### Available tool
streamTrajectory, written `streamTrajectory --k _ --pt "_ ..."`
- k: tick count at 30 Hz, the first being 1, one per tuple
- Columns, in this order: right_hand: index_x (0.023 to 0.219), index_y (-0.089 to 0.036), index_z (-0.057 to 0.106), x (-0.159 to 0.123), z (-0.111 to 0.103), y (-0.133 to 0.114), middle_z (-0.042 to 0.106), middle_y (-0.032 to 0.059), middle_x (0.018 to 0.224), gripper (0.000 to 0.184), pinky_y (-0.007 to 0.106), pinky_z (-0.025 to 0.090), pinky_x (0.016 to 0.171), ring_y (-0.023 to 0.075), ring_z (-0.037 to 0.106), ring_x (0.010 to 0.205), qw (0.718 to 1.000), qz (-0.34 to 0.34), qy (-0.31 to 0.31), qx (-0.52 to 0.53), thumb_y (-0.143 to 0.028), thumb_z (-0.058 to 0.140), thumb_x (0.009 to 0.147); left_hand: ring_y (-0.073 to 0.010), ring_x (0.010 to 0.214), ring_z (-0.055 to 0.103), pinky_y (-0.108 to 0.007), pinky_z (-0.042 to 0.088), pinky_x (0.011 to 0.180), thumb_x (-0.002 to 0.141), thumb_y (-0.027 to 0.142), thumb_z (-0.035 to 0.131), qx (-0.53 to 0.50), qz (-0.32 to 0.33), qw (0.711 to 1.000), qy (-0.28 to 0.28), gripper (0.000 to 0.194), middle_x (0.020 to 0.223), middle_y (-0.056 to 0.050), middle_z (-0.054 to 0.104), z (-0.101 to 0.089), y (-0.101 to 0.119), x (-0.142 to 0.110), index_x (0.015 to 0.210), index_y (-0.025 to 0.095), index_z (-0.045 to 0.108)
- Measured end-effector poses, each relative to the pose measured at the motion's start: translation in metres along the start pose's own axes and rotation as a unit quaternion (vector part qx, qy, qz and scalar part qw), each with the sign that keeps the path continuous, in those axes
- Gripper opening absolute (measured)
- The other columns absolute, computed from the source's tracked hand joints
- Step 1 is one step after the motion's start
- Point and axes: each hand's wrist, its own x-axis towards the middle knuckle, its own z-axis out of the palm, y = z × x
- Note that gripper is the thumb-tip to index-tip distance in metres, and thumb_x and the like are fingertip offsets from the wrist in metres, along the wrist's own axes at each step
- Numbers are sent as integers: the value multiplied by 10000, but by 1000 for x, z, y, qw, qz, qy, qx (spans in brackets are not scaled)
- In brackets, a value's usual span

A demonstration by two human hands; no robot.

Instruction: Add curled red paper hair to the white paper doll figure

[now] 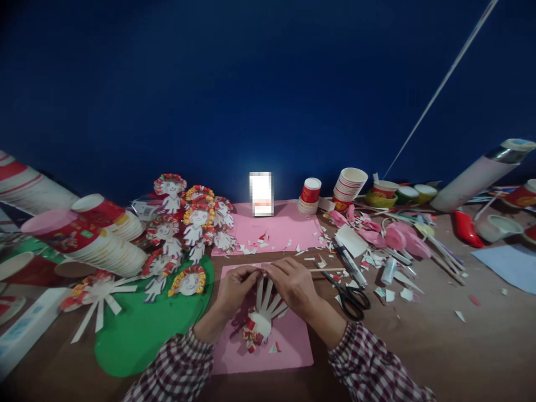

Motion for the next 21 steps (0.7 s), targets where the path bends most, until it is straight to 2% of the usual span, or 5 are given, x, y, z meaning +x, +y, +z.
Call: streamTrajectory --k 12,21 --pt "1044 -195 615 1 -2 -1 639 63 952 207 324 472 777 181 541 875 1000 2 3 25 -156 492 882 -168 701 615 -249 471 651 759 299 612 11 11 1000 -9 205 760 -68 711 -1 1 1 791 127 719" --pt "1022 -181 626 3 -6 -5 654 64 937 194 329 475 762 180 550 858 1000 -23 5 -12 -152 495 881 -129 613 563 -218 428 575 756 395 621 -20 -8 1000 -9 288 684 -36 672 -1 -5 1 752 119 702"
